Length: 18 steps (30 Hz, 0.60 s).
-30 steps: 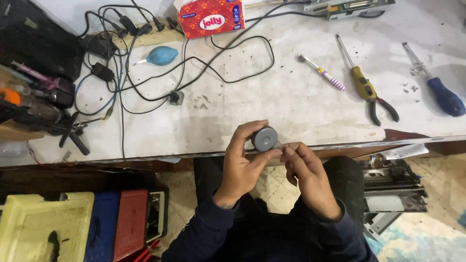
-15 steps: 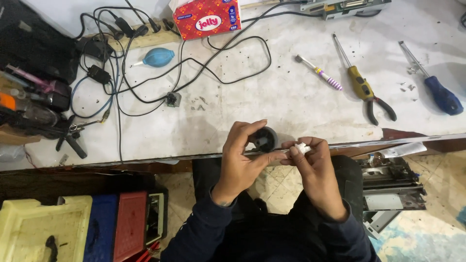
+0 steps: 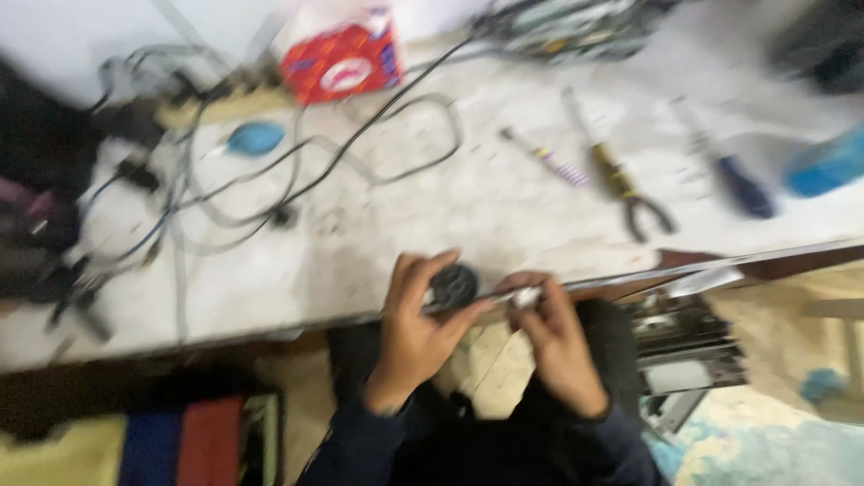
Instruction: The person cleans a small black cylindrical electronic component using a cotton swab, then wipes it with a tissue after spraying a cleaning solution. They repeat the process on a small rectangular electronic component, using a cotton swab and tissue to remove residue.
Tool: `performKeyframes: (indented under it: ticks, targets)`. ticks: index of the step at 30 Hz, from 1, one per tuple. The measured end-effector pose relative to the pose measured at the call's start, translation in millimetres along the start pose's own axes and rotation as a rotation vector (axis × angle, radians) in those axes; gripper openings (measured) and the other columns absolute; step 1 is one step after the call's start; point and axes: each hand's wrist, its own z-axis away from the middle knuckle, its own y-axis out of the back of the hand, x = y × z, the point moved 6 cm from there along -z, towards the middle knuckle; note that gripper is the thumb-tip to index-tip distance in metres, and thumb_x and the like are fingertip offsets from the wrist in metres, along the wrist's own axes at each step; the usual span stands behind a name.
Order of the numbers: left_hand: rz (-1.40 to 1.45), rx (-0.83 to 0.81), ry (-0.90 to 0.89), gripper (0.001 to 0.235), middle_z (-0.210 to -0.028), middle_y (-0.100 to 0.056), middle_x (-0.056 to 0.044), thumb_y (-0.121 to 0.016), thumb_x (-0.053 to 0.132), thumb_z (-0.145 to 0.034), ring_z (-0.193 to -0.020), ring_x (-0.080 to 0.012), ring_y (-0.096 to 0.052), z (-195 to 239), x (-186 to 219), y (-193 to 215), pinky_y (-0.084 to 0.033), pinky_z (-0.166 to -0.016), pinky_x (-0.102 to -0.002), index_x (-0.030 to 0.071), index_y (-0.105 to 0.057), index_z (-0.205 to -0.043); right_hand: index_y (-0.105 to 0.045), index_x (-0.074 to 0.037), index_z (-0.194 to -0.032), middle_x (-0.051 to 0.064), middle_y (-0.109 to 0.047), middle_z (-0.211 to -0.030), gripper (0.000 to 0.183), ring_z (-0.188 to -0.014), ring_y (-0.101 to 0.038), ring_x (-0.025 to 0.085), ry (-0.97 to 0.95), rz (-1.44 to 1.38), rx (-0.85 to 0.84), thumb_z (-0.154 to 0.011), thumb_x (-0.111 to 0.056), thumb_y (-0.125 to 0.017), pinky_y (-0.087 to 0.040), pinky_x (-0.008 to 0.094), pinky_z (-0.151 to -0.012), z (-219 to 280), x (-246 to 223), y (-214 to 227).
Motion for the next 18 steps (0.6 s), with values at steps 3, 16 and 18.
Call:
performKeyframes:
  ticks: [3,16,18]
  targets:
    - [-0.041,-0.159,0.007,0.058,-0.106,-0.053,-0.01,-0.085,0.027,-0.085,-0.096,-0.0264,-0.062,3,-11,-13,-0.054,-0.081,-0.036,0.006,-0.057,-0.132,-0.065,-0.006,-0.116,0.002,-0.063,-0.103,0.024,-0.081,-0.052,0.011,-0.039,-0.043,-0.026,-0.096,-0.015,-0.056,-0.046,0.026,-0.072,1,-4,-2]
    - [-0.198,-0.369,-0.085,0.053,-0.119,-0.056,-0.01,-0.069,0.004,-0.083,-0.098,-0.0278,-0.061,19,-32,-38,-0.058,-0.079,-0.041,0.004,-0.056,-0.134,-0.065,-0.01,-0.114,0.001,-0.074,-0.101,0.046,-0.057,-0.055,0.01,0.042,0.531,-0.127,-0.08,-0.038,-0.08,-0.047,0.028,-0.051,-9,-17,-12]
    - [-0.138,-0.386,-0.099,0.076,-0.13,-0.049,-0.014,-0.082,0.015,-0.08,-0.115,-0.0316,-0.057,18,-30,-36,-0.059,-0.09,-0.045,0.009,-0.045,-0.146,-0.068,-0.011,-0.11,0.002,-0.077,-0.099,0.041,-0.068,-0.063,0.011,0.096,0.542,-0.106,-0.08,-0.037,-0.078,-0.051,0.028,-0.06,-16,-28,-2]
